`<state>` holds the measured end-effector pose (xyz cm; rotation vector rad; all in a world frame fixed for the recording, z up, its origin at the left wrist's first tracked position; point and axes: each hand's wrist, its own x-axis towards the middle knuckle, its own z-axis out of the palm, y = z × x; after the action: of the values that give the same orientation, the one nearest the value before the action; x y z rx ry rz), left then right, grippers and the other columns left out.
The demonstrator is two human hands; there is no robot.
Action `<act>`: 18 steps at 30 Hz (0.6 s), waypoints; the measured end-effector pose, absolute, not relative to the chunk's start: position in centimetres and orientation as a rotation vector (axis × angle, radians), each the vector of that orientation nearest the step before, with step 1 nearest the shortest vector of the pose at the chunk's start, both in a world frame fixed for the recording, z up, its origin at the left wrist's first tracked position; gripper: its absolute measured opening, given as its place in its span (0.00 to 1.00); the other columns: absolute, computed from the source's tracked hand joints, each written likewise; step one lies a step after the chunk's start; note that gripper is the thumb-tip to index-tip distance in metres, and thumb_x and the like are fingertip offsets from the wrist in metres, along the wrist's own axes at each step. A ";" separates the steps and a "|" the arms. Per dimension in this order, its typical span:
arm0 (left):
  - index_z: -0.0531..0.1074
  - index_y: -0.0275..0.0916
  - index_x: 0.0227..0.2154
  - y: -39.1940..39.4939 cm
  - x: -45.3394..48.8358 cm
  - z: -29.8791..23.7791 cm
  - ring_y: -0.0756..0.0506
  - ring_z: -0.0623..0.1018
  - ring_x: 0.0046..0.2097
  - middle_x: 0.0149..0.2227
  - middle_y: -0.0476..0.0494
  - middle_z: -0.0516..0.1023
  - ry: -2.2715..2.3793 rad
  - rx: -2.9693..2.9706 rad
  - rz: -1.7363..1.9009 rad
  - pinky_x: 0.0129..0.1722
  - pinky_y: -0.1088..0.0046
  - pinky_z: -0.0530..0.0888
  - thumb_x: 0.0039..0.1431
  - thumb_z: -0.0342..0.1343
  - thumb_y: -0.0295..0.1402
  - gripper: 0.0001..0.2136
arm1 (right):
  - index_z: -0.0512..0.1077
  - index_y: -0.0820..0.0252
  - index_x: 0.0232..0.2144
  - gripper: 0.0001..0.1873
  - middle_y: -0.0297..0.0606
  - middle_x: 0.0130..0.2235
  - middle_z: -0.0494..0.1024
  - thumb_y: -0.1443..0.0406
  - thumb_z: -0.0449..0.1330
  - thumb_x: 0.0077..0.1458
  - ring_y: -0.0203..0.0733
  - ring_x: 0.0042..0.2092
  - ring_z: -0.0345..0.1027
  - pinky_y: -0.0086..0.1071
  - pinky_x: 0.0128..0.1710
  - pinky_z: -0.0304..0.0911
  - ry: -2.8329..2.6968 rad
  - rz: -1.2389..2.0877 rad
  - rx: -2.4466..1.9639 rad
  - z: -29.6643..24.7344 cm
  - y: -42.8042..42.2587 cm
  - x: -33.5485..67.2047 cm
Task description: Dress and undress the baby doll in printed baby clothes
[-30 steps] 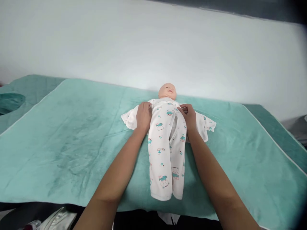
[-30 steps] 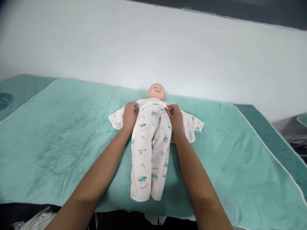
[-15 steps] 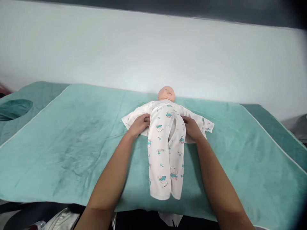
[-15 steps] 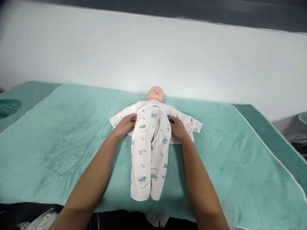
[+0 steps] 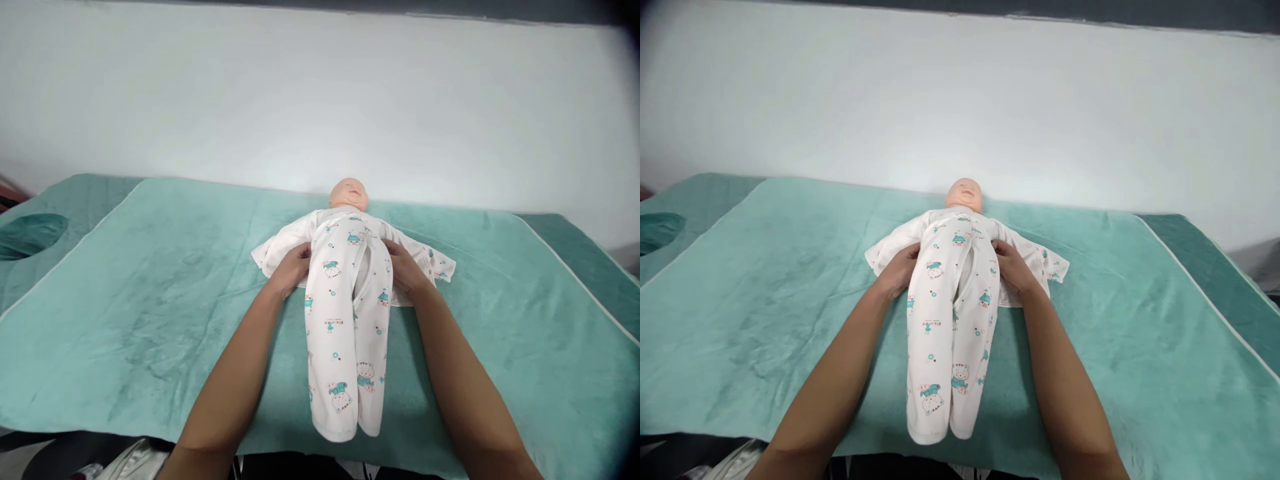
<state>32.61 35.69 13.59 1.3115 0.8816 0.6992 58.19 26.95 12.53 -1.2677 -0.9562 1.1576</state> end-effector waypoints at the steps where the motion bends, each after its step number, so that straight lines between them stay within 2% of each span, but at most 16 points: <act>1: 0.76 0.38 0.35 35.7 32.8 13.4 0.45 0.76 0.35 0.34 0.46 0.79 0.886 1.286 0.733 0.34 0.69 0.73 0.45 0.64 0.33 0.12 | 0.75 0.57 0.36 0.16 0.34 0.35 0.79 0.59 0.69 0.43 0.42 0.35 0.71 0.38 0.37 0.70 -0.938 1.137 -1.266 12.5 27.0 58.0; 6: 0.73 0.37 0.32 35.6 33.5 12.9 0.49 0.73 0.30 0.30 0.50 0.76 0.927 1.173 0.828 0.31 0.72 0.70 0.44 0.65 0.32 0.11 | 0.70 0.57 0.31 0.13 0.30 0.30 0.75 0.61 0.68 0.42 0.37 0.30 0.65 0.33 0.31 0.65 -0.871 1.011 -1.282 12.1 27.3 57.4; 10: 0.72 0.37 0.33 35.0 34.0 13.4 0.48 0.74 0.31 0.31 0.49 0.77 0.945 1.132 0.829 0.32 0.71 0.71 0.43 0.66 0.34 0.13 | 0.65 0.57 0.26 0.12 0.28 0.27 0.70 0.63 0.66 0.42 0.35 0.29 0.60 0.31 0.29 0.61 -0.880 0.918 -1.302 11.8 27.5 57.2; 14: 0.71 0.39 0.35 34.3 34.6 13.9 0.46 0.75 0.32 0.31 0.49 0.77 0.922 1.030 0.836 0.35 0.67 0.72 0.45 0.67 0.38 0.16 | 0.64 0.56 0.26 0.11 0.29 0.28 0.70 0.62 0.64 0.44 0.37 0.30 0.61 0.32 0.31 0.61 -0.933 0.796 -1.385 11.9 27.7 57.3; 18: 0.70 0.39 0.34 34.1 35.0 14.3 0.44 0.77 0.36 0.32 0.47 0.78 1.052 1.026 0.898 0.37 0.66 0.73 0.50 0.64 0.34 0.10 | 0.66 0.56 0.28 0.10 0.30 0.30 0.72 0.60 0.62 0.46 0.40 0.34 0.62 0.34 0.36 0.63 -1.048 0.717 -1.449 12.3 27.8 57.1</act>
<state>35.01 34.07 14.35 1.0257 1.0522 0.8984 57.11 27.85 12.34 -1.4489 -1.0483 0.7167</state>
